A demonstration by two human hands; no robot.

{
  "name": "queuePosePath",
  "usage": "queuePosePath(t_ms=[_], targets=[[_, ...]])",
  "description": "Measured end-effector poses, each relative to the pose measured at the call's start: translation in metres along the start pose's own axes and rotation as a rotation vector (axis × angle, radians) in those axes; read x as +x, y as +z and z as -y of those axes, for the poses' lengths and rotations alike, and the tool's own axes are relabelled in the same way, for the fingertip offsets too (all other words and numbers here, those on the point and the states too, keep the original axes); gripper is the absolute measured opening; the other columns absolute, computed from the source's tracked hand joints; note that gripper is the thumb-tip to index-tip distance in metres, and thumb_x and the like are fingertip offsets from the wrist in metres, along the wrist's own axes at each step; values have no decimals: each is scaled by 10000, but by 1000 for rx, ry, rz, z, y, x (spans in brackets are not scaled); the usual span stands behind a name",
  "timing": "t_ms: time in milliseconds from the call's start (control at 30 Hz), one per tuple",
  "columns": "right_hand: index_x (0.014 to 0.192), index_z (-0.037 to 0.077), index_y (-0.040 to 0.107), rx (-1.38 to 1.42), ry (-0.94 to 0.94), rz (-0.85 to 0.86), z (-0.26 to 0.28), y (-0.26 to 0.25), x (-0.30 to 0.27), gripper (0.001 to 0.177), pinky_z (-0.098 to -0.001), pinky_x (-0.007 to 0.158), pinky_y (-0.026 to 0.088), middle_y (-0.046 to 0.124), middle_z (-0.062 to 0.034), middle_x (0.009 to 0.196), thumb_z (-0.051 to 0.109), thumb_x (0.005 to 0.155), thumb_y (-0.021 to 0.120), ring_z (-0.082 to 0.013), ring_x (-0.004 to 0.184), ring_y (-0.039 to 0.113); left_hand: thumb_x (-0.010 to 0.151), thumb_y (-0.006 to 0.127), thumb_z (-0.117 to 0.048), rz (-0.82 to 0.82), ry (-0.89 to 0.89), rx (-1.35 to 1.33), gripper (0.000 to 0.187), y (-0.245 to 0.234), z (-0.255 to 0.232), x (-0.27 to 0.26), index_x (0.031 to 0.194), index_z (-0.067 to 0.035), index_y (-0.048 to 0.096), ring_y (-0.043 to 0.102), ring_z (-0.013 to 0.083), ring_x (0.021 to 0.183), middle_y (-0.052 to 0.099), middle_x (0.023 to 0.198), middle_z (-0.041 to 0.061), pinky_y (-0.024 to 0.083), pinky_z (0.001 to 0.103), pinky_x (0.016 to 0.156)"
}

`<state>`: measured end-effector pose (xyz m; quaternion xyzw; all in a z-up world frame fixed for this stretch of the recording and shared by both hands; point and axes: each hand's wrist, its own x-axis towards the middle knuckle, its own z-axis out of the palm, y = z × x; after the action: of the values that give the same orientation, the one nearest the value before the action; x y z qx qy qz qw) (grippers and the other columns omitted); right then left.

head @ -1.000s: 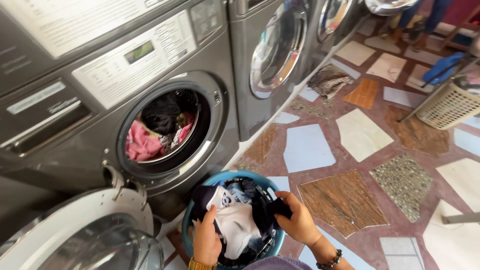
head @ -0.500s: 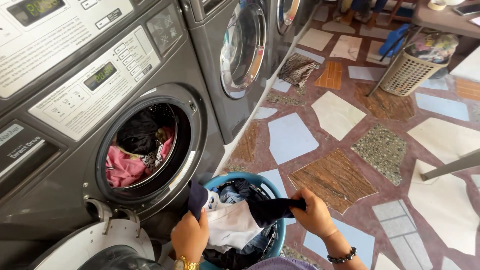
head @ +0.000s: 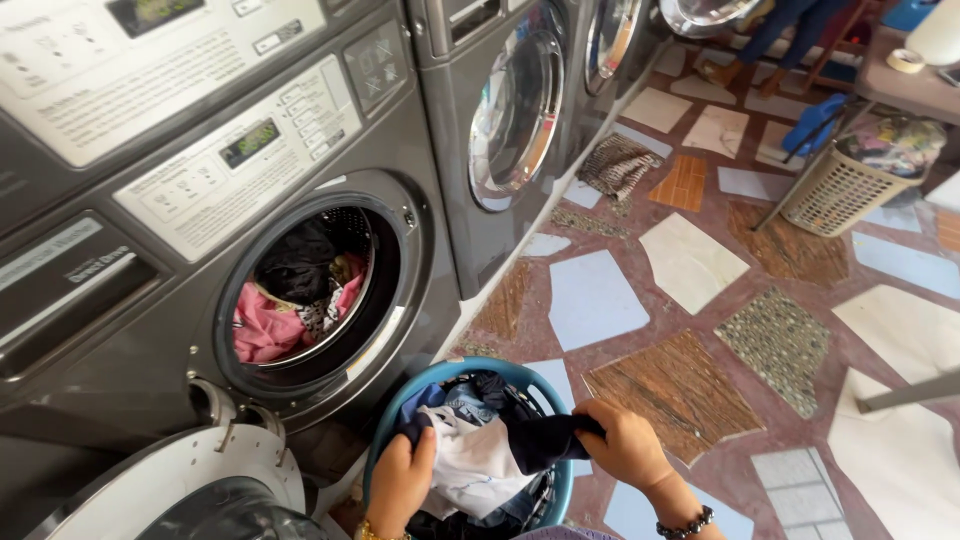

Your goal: Sorting and inspecting various items of clothing from a laundry basket in a laundry room.

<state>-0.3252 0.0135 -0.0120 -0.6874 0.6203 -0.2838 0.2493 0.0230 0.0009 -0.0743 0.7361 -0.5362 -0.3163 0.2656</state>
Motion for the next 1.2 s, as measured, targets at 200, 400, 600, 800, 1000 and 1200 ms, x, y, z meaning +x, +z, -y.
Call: queuePosePath(t_ms=[200,400,600,800,1000,1200], targets=[[1027,180,728,-27,-23,98,10,7,15,265,-396,703,569,747,-68,898,183,762,752,-306,833,723,884,663,-403,-13,321,-37,394,-7,-14,-14,862,-13,711,675,403,813,719,858,210,517,477,687],[1085,170,717,4,-125,117,23,12,29,330,-399,732,573,737,-76,942,156,757,749,-320,867,718,856,709,-298,-100,443,-151,277,-28,-46,-32,927,-34,747,682,357,874,721,906,169,522,427,741],[1163,152,691,42,-227,221,38,18,33,390,-390,813,568,725,-83,1068,162,778,755,-328,972,703,858,725,-254,-156,439,-294,262,-33,-56,-44,982,-23,738,704,282,890,717,975,142,539,382,761],[1331,29,535,309,-519,269,95,24,25,658,-418,971,496,620,-173,1274,124,753,835,-360,1188,614,919,682,-216,-146,526,-385,216,11,-64,-54,1018,-29,725,676,312,941,699,999,154,522,389,816],[1323,71,569,662,-324,357,59,70,32,520,-312,961,536,723,-84,1166,-34,824,672,-190,1097,687,881,719,-179,-84,798,-257,246,-29,-125,-87,1089,-53,751,647,374,1014,693,1067,181,506,435,871],[1224,18,656,881,-253,268,37,57,32,335,-279,913,511,688,-25,1075,-43,898,604,-124,1021,623,839,801,-204,-263,709,-197,333,-27,-107,-71,1114,-85,655,678,346,1020,701,1095,134,535,434,904]])
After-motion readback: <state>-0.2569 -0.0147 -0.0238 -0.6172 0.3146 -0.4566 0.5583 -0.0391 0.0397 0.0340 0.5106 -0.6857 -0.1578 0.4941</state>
